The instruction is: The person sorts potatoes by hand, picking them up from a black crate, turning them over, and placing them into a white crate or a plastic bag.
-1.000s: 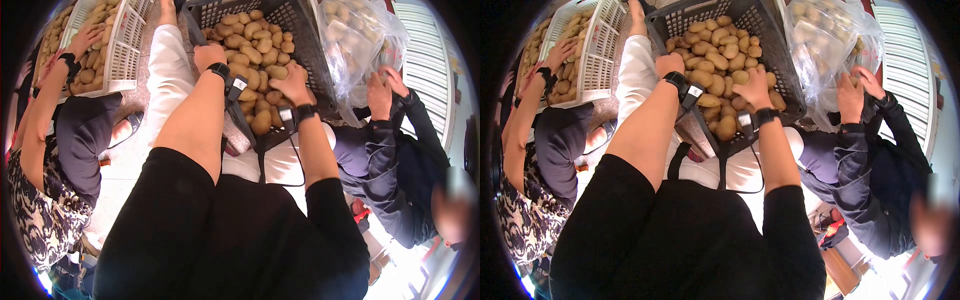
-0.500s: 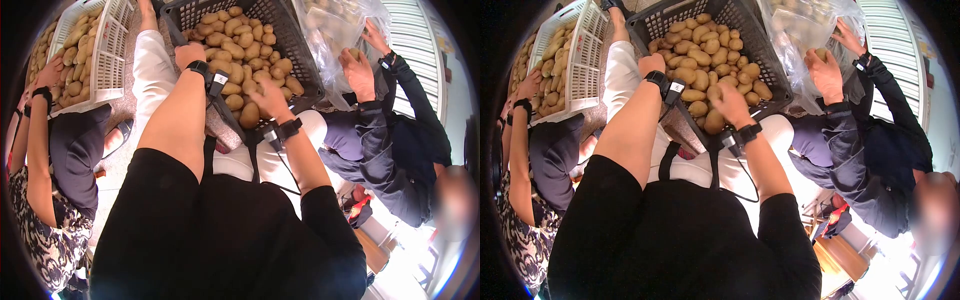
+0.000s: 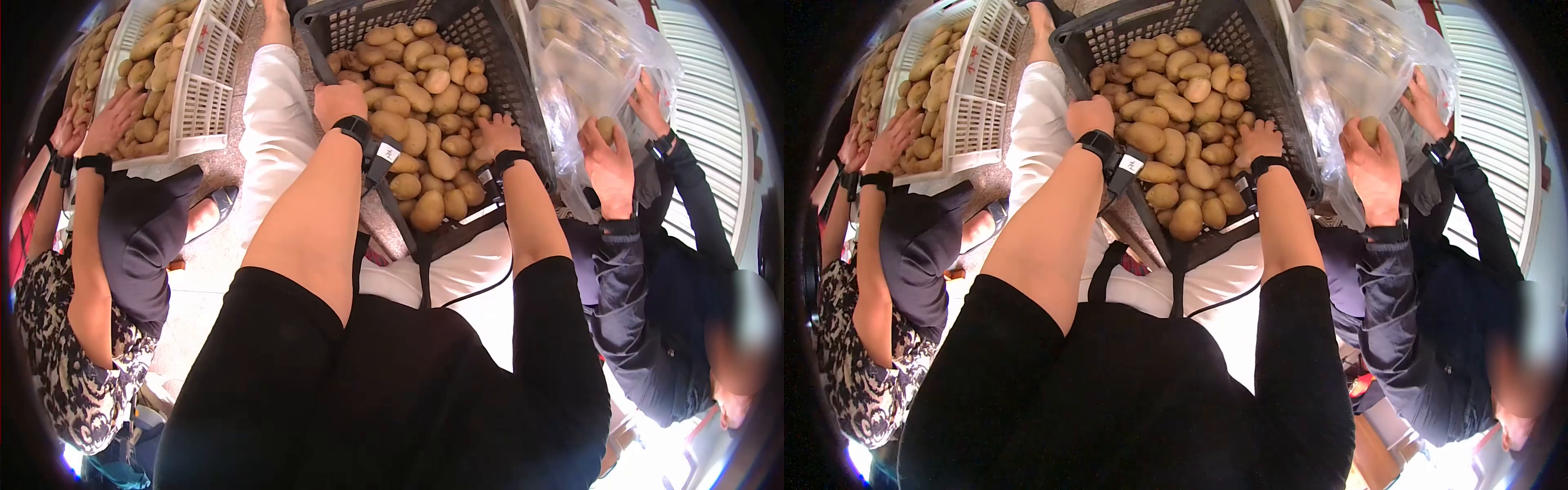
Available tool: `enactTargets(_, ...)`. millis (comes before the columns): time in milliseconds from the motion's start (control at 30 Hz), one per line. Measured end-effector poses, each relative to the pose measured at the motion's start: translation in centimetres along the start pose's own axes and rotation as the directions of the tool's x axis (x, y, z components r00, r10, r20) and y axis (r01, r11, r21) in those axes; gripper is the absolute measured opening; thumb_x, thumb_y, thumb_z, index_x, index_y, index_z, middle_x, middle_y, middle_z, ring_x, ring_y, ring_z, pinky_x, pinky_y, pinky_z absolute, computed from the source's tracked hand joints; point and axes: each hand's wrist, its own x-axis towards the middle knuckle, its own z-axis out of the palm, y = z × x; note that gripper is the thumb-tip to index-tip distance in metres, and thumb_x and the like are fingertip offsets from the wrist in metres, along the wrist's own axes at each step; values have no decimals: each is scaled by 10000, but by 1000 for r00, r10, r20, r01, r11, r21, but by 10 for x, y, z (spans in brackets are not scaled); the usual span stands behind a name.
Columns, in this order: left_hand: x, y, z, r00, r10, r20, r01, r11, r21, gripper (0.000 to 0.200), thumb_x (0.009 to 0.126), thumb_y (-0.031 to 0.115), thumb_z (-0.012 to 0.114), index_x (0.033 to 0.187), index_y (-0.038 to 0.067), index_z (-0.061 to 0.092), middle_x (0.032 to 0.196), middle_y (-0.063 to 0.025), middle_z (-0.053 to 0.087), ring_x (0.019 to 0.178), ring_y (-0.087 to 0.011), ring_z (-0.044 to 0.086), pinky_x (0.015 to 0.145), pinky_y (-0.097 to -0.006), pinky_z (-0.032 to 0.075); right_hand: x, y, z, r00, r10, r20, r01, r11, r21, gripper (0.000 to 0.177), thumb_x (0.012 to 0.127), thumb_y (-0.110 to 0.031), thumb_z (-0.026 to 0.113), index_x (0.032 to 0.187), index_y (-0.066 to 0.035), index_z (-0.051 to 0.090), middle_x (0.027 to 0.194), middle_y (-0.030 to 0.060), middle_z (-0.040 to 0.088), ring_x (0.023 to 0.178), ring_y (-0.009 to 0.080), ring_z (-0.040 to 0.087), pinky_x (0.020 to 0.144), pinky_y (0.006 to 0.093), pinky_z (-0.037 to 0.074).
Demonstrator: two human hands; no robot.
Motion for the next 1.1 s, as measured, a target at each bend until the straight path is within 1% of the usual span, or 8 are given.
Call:
enactTargets(233,2,-4,3,1000,26,-8,-26,1000,3,330,735,174,448,969,-54,490,909,-242,559,884,-360,533,778,-392,422,19,4,8,994,32,105,-30,999,-21,462,669,-363,620,1089,-228,483,1077,152,429,1007,332,452,767,420,448)
enactTargets(433,2,-3,2,999,-14,36,15,1000,-19,336,737,174,457,985,-51,484,926,-237,555,893,-355,529,783,-394,418,-1,10,-4,948,43,314,-44,999,-2,617,548,-341,607,1143,-235,481,1142,197,396,1015,315,468,839,379,412)
enactTargets(567,3,-2,1,997,-43,64,43,999,2,338,740,174,458,995,-47,477,954,-232,548,905,-349,525,787,-399,416,-13,16,16,988,71,136,-104,961,255,643,510,-343,620,1129,-218,497,1056,187,445,998,336,465,831,373,413)
enactTargets(667,3,-2,1,999,-15,44,16,1000,-17,397,732,216,431,929,-122,497,895,-268,556,888,-360,528,786,-371,406,-28,10,16,994,-13,-111,72,830,552,524,515,-275,677,1017,-193,552,1016,165,443,942,327,475,809,411,404)
enactTargets(767,3,-4,2,999,19,35,-16,998,-67,402,729,215,431,924,-130,495,889,-273,555,892,-366,524,786,-372,405,-59,-25,-10,906,-172,-388,363,787,499,483,527,-223,677,992,-180,555,1046,158,428,946,333,458,803,406,401)
enactTargets(867,9,-11,11,999,50,15,-50,998,-30,404,728,209,431,933,-135,489,899,-277,552,896,-370,521,790,-373,403,-82,-70,-23,834,-211,-510,446,801,399,496,562,-150,632,1047,-169,530,1167,168,370,1050,375,388,844,420,372)
enactTargets(967,6,-7,6,998,58,31,-57,998,-21,401,733,205,428,939,-135,487,908,-282,547,899,-366,521,794,-372,400,-83,-113,3,821,-308,-481,452,865,218,555,581,-84,576,1123,-154,480,1282,178,262,1144,417,281,893,451,323)
enactTargets(1100,4,-4,2,997,-5,74,5,1000,1,402,744,205,417,946,-137,484,914,-283,544,902,-364,520,795,-371,398,-91,-123,-8,899,-238,-368,374,855,359,614,583,-50,540,1180,-139,426,1323,181,202,1196,420,199,921,479,281)
